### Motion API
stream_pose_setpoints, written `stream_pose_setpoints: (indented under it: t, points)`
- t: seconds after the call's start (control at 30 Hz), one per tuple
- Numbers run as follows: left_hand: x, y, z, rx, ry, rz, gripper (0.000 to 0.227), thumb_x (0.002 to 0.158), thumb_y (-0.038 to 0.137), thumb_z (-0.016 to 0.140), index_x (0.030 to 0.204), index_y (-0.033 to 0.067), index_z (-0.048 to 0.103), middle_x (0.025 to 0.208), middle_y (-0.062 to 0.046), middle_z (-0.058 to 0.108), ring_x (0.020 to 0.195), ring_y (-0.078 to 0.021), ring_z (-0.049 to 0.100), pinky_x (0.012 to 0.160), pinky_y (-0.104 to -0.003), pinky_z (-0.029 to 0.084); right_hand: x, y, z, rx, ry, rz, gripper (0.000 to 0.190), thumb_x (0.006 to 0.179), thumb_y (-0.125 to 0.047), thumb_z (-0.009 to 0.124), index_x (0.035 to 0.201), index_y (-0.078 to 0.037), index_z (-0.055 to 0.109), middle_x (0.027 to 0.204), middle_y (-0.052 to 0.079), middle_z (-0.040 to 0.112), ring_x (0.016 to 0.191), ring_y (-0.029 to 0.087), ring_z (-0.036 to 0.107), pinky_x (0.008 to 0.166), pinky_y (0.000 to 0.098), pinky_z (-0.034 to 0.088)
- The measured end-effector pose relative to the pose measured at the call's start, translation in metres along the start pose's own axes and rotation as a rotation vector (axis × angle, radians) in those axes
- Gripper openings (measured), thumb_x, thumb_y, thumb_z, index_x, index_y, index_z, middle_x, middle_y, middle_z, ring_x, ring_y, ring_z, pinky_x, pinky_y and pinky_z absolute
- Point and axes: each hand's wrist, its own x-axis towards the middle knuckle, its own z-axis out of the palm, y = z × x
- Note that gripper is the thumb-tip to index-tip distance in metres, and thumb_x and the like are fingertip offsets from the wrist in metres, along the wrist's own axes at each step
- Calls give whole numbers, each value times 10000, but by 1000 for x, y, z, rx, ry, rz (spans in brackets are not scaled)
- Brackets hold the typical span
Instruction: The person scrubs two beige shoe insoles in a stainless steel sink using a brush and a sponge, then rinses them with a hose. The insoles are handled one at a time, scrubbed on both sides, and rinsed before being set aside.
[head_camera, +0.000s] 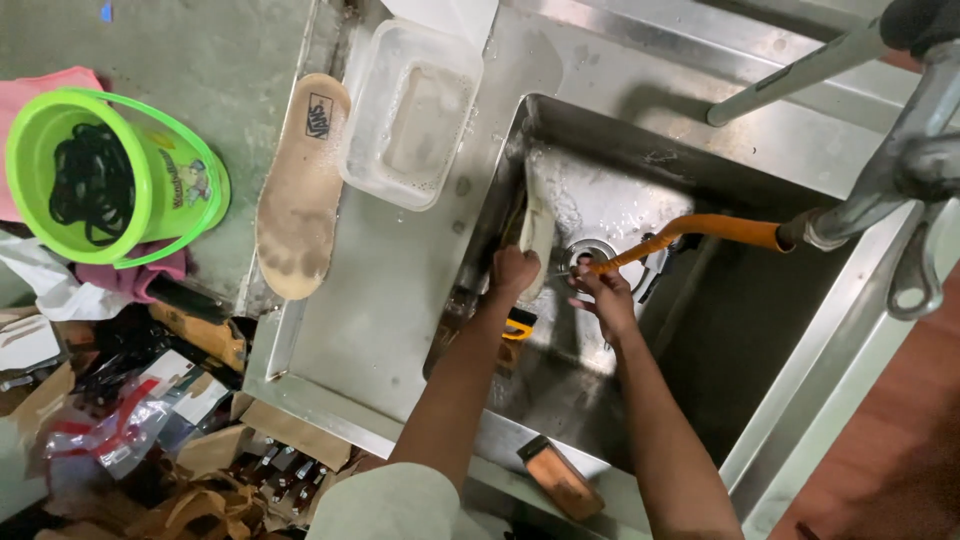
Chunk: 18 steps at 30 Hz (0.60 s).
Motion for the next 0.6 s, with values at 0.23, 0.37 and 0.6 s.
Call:
stream_pose_setpoints:
  t: [0.23, 0.37, 0.6]
  points:
    - [-53, 36, -58, -221, -132, -42, 656, 1010, 479, 418, 1399, 11, 665, 1437, -265, 677, 1416, -456, 585, 1156, -580, 475, 2, 0, -6, -20, 55, -2, 484, 1006, -277, 803, 1428, -92, 654, 1273, 146, 678, 1059, 305, 755, 801, 466, 695]
    - [-155, 87, -147, -367, -231, 30, 958, 937, 647, 604, 1580, -48, 450, 1609, -346, 478, 1530, -494, 432, 1265, -605, 345, 30, 21, -29, -17, 138, -32, 501, 1036, -325, 787, 1468, -124, 633, 1332, 173, 650, 1099, 327, 742, 828, 509, 696]
    - [-236, 79, -217, -445, 9, 433, 404, 917, 68, 748, 1304, -6, 661, 1192, -242, 689, 1200, -419, 676, 1013, -509, 559, 40, 35, -55, -110, 184, -78, 417, 1075, -193, 637, 1490, -153, 616, 1315, 227, 654, 1088, 390, 745, 787, 539, 681]
